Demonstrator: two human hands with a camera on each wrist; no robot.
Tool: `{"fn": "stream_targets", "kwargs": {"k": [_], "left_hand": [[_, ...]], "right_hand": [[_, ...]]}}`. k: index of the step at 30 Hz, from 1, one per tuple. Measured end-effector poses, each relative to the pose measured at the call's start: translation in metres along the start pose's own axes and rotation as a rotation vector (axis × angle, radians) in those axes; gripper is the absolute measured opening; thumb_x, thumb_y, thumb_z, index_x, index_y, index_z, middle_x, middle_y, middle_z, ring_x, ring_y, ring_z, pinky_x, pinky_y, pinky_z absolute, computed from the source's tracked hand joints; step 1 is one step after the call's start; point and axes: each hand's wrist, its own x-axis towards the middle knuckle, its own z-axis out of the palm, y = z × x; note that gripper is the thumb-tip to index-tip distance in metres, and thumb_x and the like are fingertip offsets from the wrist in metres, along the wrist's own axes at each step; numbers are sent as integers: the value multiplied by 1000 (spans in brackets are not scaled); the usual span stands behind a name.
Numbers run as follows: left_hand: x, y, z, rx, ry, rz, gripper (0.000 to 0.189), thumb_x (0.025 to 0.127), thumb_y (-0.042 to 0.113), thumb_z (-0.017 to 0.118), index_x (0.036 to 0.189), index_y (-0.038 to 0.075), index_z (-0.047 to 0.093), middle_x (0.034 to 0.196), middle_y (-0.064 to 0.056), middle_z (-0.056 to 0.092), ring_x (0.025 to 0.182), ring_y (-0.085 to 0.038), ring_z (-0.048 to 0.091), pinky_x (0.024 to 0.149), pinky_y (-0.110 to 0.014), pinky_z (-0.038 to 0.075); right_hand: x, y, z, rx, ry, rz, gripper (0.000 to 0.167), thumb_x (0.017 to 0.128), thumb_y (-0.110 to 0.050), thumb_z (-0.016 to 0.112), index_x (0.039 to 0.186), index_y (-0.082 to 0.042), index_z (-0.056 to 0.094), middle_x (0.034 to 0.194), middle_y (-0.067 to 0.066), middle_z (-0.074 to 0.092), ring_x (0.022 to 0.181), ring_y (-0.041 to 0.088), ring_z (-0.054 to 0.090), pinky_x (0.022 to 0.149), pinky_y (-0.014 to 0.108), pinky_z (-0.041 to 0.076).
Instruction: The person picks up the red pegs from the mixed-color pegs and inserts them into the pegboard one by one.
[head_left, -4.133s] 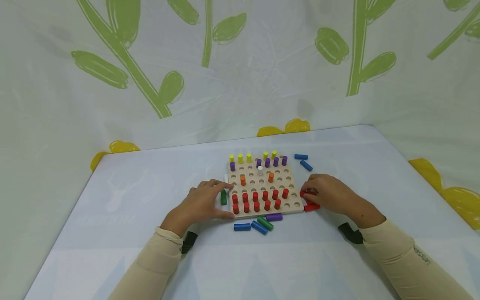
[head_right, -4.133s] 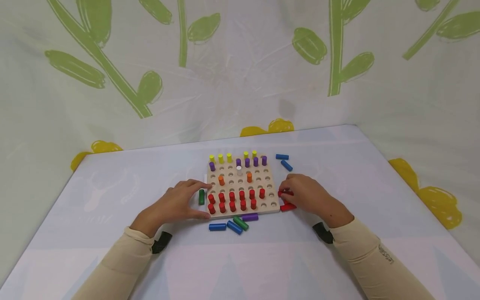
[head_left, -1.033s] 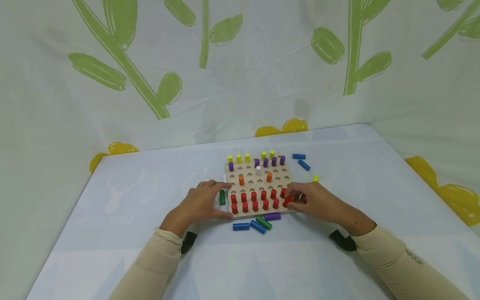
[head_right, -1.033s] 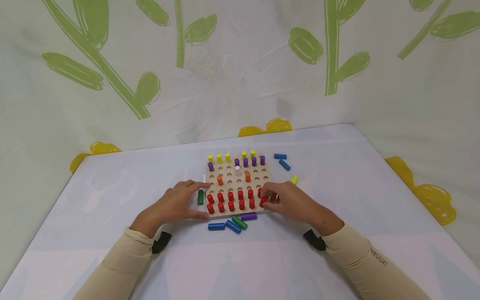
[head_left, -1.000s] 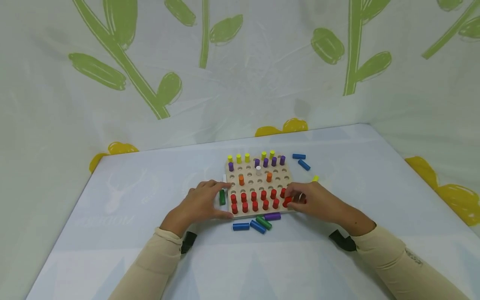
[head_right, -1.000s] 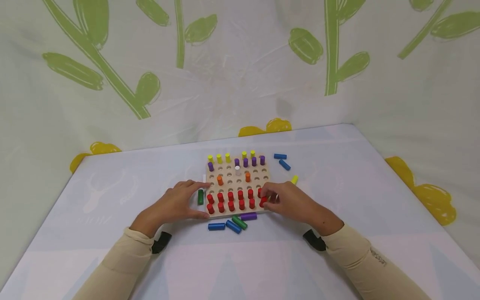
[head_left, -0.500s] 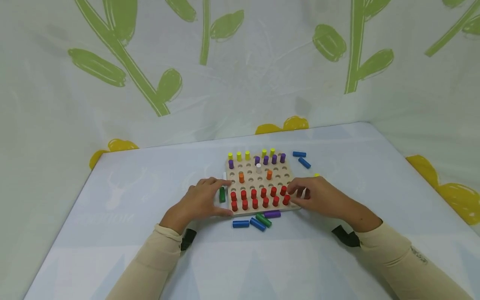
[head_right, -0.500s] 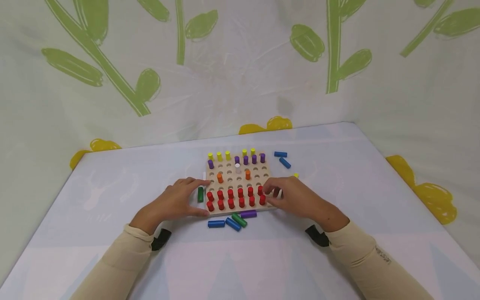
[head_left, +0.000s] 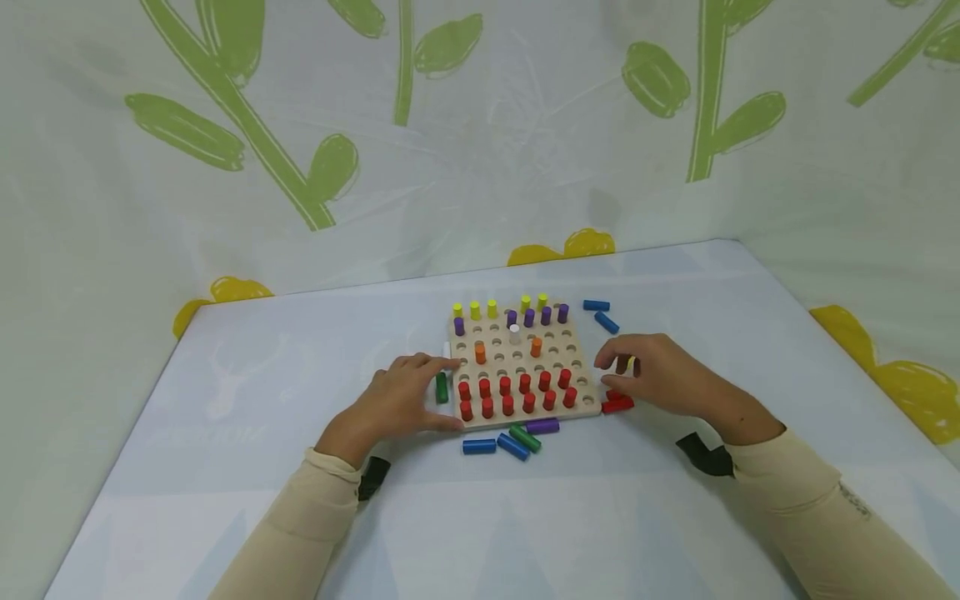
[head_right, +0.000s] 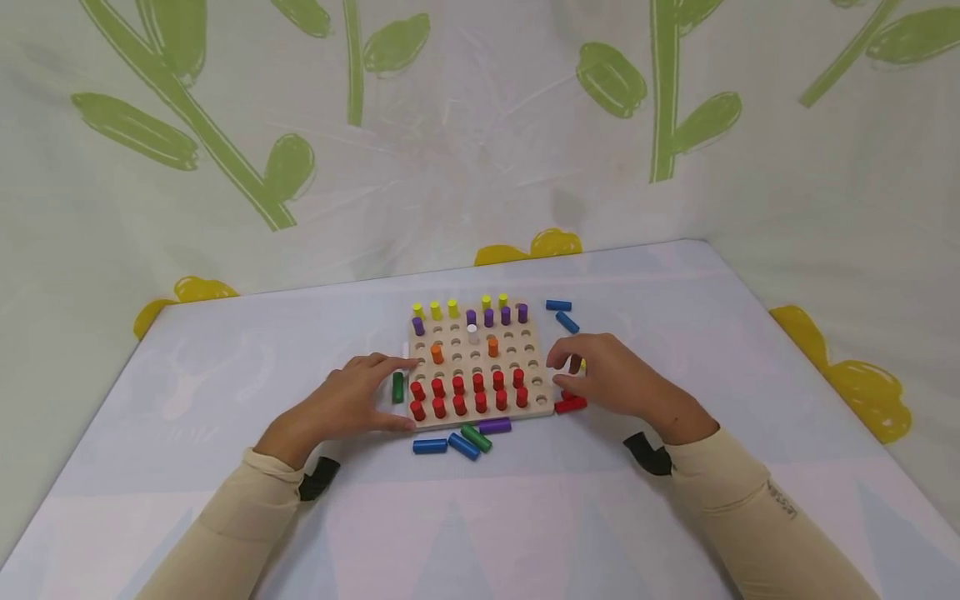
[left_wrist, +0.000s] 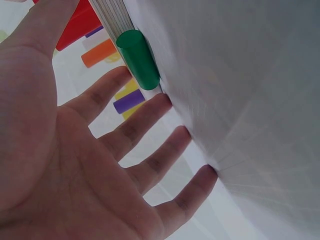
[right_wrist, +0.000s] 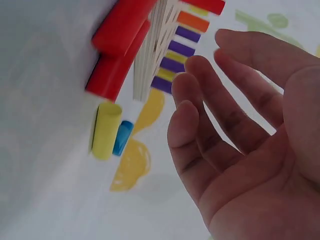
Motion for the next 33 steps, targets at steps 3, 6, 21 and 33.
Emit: {"fn": "stream_targets", "kwargs": {"k": [3, 6, 21, 33], "left_hand": [[1, 0, 0, -2, 0, 4, 92, 70, 59, 84, 149, 32, 45, 154, -11, 44, 143, -36, 38, 113, -66, 32], [1, 0, 0, -3, -1, 5, 92, 70, 59, 84, 149, 32, 45, 154, -10, 44, 143, -36, 38, 113, -65, 33], [-1, -1, 0, -8, 1, 2, 92, 70, 59, 84, 149, 33, 45, 155, -10, 44, 144, -36, 37, 114, -66, 31], [0, 1, -1, 7, -3, -11, 92, 71, 58, 84, 150, 33, 45, 155, -10, 44, 144, -35, 37, 114, -66, 31]], "right_hand": [[-2, 5, -4, -7, -13, 4, 18, 86, -11, 77, 103, -13, 73, 96, -3, 70, 86, 15, 58, 66, 22, 53], [-3, 10, -7, -11, -38, 8, 19, 85, -11, 78, 103, -14, 74, 99, -2, 70, 88, 16, 57, 66, 22, 52], [-1, 26, -9, -32, -187, 52, 16, 86, -10, 77, 99, -21, 75, 94, -5, 66, 87, 16, 55, 66, 22, 52], [2, 31, -3, -35, -175, 25, 16, 85, -7, 77, 95, -20, 75, 88, -5, 65, 80, 14, 54, 63, 21, 50]]}}
